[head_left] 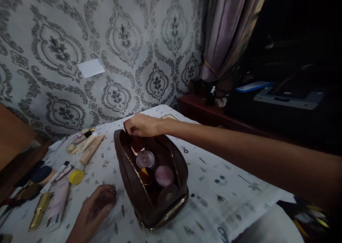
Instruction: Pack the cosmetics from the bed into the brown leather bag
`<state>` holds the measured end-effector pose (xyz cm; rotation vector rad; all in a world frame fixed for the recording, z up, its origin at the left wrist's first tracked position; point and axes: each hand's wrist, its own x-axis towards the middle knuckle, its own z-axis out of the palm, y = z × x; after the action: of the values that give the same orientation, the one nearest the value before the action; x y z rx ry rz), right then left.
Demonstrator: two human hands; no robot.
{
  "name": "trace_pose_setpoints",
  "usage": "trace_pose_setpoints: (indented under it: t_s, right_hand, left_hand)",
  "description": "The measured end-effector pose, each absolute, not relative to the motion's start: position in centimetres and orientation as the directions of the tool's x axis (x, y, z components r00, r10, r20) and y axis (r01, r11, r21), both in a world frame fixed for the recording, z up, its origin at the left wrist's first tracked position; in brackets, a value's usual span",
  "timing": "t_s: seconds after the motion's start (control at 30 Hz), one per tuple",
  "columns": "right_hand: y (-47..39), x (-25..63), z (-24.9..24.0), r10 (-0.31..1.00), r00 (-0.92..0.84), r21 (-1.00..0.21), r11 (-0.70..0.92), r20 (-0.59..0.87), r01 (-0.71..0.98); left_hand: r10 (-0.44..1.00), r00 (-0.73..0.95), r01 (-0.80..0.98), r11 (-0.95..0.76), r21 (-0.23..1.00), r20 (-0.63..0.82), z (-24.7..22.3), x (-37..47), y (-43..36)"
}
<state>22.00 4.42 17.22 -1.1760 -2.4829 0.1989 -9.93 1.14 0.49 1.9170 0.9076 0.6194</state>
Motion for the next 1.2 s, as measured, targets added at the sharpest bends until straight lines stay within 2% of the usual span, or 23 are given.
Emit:
trace_pose_setpoints:
  t_s: [0.2,0.43,0.67,1.0,1.2]
  right_hand:
    - [4.2,22.7,16.8,0.732,-0.617,-0.279,0.681,0.288,0.677]
    - [1.9,23.0,18.3,0.807,-0.583,-0.194,0.589,0.091,0.785]
    - [-1.3,22.2,19.8,0.861,-0.488,-0.088,0.48,-0.143,0.873]
    - [-2.3,22.2,19.6,0.859,-0.472,0.045,0.489,-0.197,0.871]
    - [-2.6,21.3,19.4,0.837,-0.444,0.09,0.493,-0.321,0.865]
  left_hand:
    - [0.832,0.552,0.323,-0.276,0.905,0.057,0.8,-9.3,0.7]
    - [0.765,0.644,0.348,-0.273,0.897,-0.017,0.9,-9.4,1.1]
    - [0.75,0.66,0.345,-0.346,0.873,0.036,1.8,-8.9,0.8]
    - [0.737,0.674,0.348,-0.38,0.857,0.053,1.6,-9.2,0.8]
    - [0.723,0.687,0.358,-0.422,0.833,0.071,1.6,-9.3,0.9]
